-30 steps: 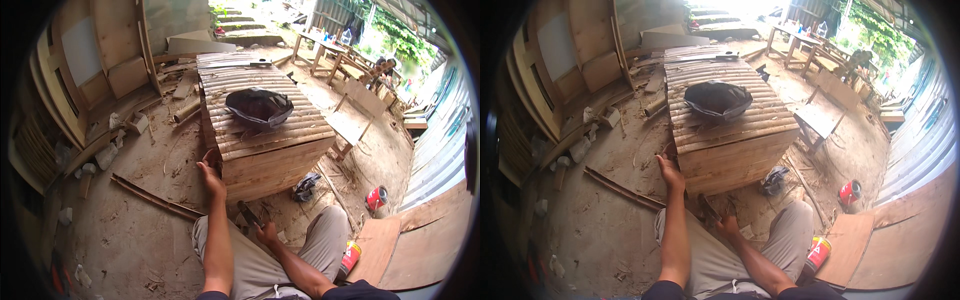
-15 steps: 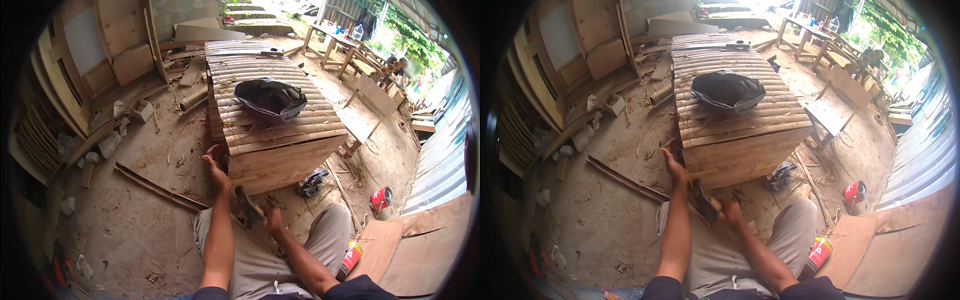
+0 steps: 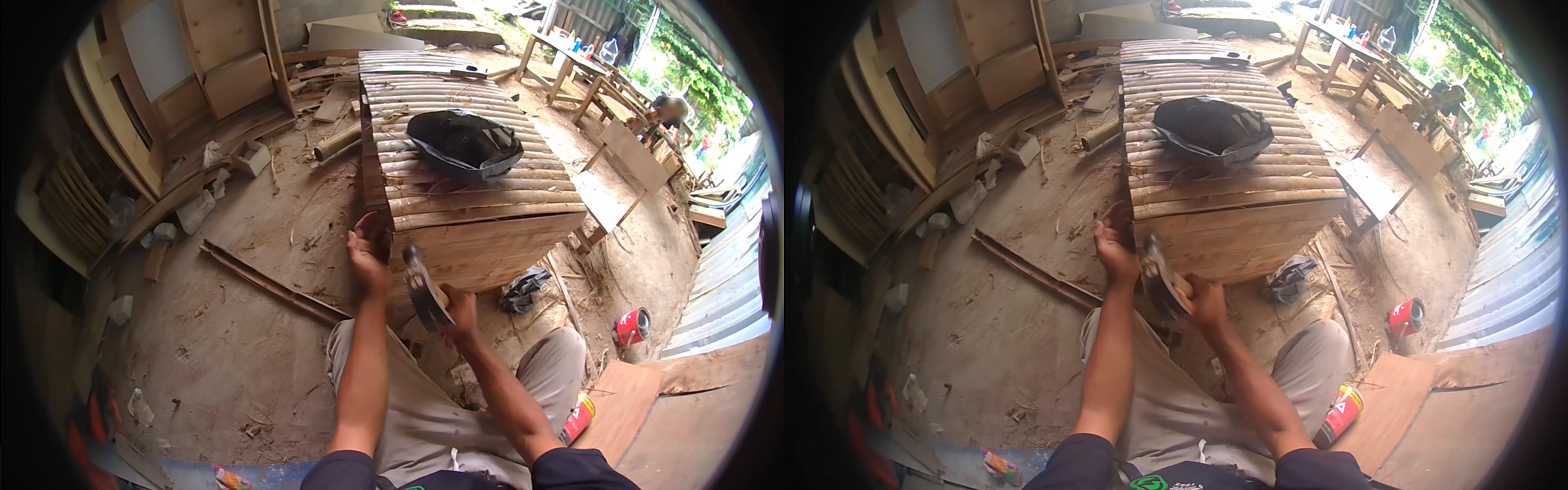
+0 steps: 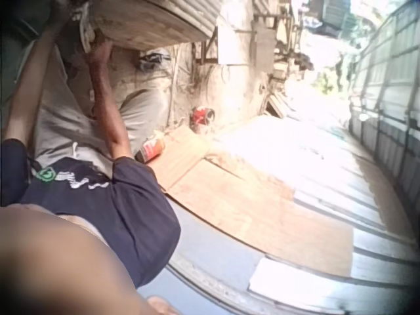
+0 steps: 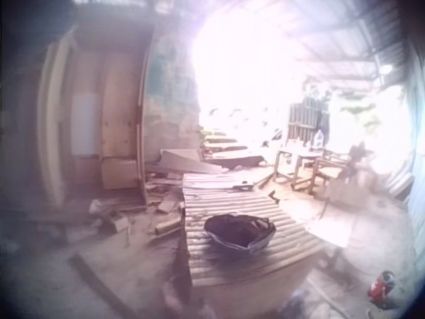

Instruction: The person assembles a bamboo stool by hammering nails into the frame and attaching side panels. They use a hammer and nails to secure the components, then flip the stool to inspect the underside and reposition it.

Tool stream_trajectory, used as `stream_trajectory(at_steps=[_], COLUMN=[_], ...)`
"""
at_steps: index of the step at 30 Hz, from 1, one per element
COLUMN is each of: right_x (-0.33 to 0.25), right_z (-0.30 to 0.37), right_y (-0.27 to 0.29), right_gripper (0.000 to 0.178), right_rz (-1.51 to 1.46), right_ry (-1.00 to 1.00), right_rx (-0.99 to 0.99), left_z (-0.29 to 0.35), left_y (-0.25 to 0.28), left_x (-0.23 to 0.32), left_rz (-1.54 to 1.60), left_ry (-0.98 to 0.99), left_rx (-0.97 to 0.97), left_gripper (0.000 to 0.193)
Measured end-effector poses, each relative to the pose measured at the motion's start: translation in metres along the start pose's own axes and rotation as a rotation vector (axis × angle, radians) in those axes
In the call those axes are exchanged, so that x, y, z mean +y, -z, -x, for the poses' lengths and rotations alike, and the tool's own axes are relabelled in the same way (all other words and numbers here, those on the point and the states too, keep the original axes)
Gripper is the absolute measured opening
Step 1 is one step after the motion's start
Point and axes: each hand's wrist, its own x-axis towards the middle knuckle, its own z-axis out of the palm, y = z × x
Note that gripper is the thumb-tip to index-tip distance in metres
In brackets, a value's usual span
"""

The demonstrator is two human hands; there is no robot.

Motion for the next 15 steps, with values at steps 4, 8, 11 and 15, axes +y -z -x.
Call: stream_trajectory(at_steps=[4, 8, 11, 15], right_x=[0.059, 0.095, 0.123, 0.186], right_z=[0.063, 0.072, 0.069, 0.108], right_y=[0.016, 0.017, 0.017, 0.028], right_gripper=[0.057, 0.067, 0.07, 0.07], right_rz=[0.28, 0.668, 0.718, 0.705], right_ry=[-0.058, -0.469, -0.608, -0.759], right_rx=[-0.118, -0.413, -0.375, -0.248], left_z=[0.004, 0.003, 0.001, 0.001], left_y=[-0.005, -0.013, -0.015, -0.01], left_x=[0.006, 0.005, 0.003, -0.001], left_rz=[0.032, -0.044, -0.07, -0.109], left_ry=[0.048, 0.034, -0.01, 0.005], left_rx=[-0.01, -0.025, -0.065, -0.037], left_gripper=[0.055, 0.053, 0.053, 0.054])
